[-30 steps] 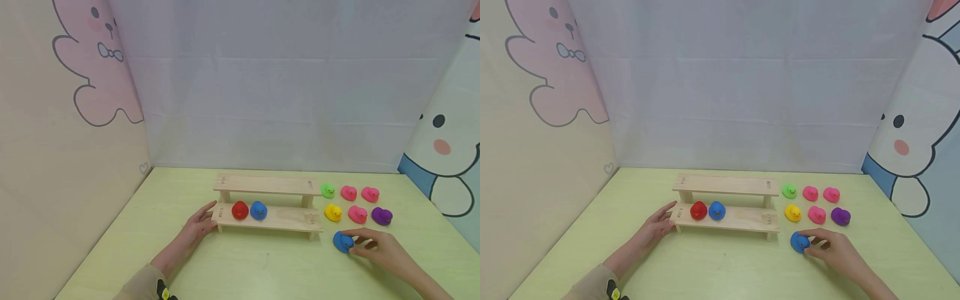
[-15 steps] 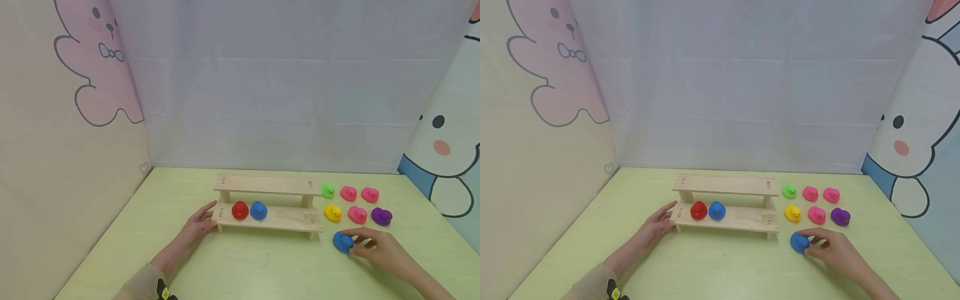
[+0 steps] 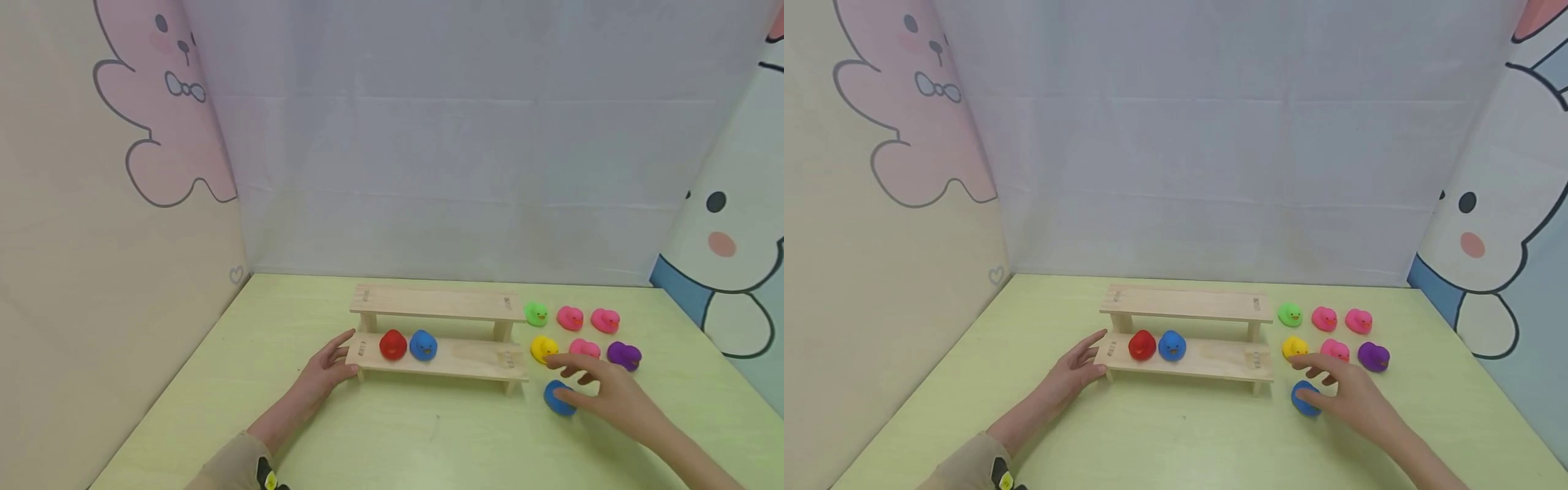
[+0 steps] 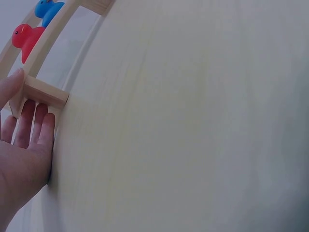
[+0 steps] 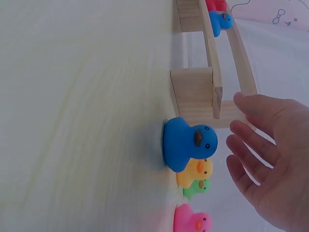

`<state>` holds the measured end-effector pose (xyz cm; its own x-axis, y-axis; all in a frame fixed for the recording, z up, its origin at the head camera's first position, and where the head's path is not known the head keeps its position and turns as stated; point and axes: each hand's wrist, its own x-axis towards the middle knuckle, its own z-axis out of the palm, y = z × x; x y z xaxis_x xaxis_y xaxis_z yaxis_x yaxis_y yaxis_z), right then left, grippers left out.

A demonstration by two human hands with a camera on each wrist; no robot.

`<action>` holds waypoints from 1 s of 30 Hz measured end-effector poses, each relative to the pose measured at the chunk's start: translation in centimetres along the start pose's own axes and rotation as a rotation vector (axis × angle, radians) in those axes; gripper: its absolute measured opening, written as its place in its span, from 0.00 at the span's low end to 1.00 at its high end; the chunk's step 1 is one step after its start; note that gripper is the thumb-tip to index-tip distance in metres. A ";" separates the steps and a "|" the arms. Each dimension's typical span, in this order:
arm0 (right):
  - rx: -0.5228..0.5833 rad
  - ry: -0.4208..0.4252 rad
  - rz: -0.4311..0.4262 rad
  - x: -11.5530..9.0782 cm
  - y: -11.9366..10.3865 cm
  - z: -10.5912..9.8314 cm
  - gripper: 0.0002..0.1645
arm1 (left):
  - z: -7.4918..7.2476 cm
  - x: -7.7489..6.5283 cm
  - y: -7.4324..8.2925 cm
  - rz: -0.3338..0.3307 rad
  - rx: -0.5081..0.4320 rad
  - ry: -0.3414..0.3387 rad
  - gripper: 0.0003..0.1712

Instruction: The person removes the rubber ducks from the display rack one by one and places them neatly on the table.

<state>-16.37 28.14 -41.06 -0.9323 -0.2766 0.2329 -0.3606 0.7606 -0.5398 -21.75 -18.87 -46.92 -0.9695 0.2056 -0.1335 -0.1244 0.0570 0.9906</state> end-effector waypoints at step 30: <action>0.251 0.246 -0.454 7.1 -7.1 8.5 0.29 | 0.3 -0.1 0.3 -0.040 0.013 0.043 0.42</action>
<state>-20.68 15.79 -42.51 -0.6595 -0.3754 0.6513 -0.7468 0.4262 -0.5105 -21.62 -18.57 -46.62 -0.9720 0.1606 -0.1714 -0.1608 0.0770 0.9840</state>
